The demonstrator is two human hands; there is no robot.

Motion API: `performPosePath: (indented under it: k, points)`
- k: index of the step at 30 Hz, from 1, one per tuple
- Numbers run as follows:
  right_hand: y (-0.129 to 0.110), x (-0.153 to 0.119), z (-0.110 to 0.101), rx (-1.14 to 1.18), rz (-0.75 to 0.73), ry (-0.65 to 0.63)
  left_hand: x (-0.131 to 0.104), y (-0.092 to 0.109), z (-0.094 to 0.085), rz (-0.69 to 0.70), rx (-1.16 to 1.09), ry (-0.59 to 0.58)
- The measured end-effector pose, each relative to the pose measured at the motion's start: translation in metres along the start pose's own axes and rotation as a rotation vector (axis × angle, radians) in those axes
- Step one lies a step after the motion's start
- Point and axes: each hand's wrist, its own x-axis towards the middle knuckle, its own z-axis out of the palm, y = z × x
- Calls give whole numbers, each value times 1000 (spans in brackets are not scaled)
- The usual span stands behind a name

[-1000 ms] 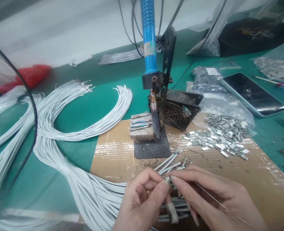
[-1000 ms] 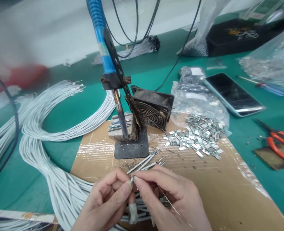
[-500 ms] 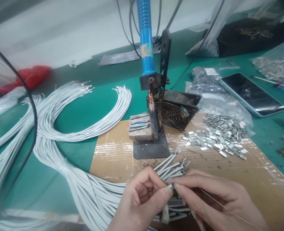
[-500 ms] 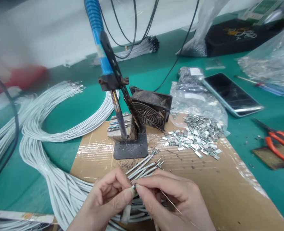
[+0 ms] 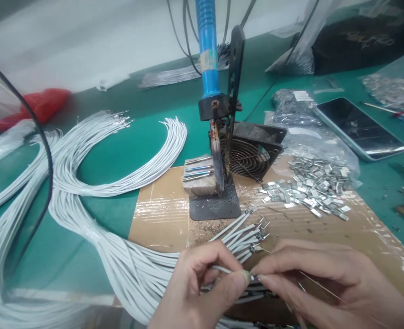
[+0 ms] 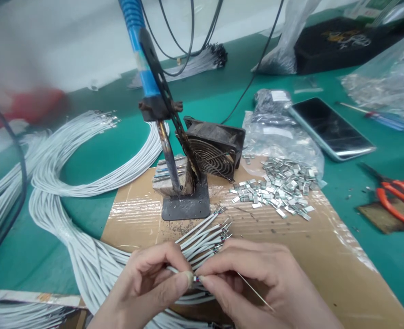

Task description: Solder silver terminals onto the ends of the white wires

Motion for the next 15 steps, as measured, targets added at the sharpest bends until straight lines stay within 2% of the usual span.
performPosePath:
  k: [2, 5, 8, 10, 12, 15]
  points:
    - [-2, 0, -7, -119, -111, -32, -2, 3, 0, 39, 82, 27]
    - [-3, -2, -15, -101, -185, -127, -5, 6, 1, 91, 168, -31]
    - [0, -2, -18, 8, -64, -332, -9, 5, -1, 72, 121, -147]
    - [6, -1, -17, 159, 95, -388, -10, 3, -1, 52, 141, -141]
    - [12, 0, -13, 364, 272, -338, -8, 2, 1, 54, 192, -55]
    - [20, 1, -4, 555, 468, -102, -2, 3, 6, 68, 196, 101]
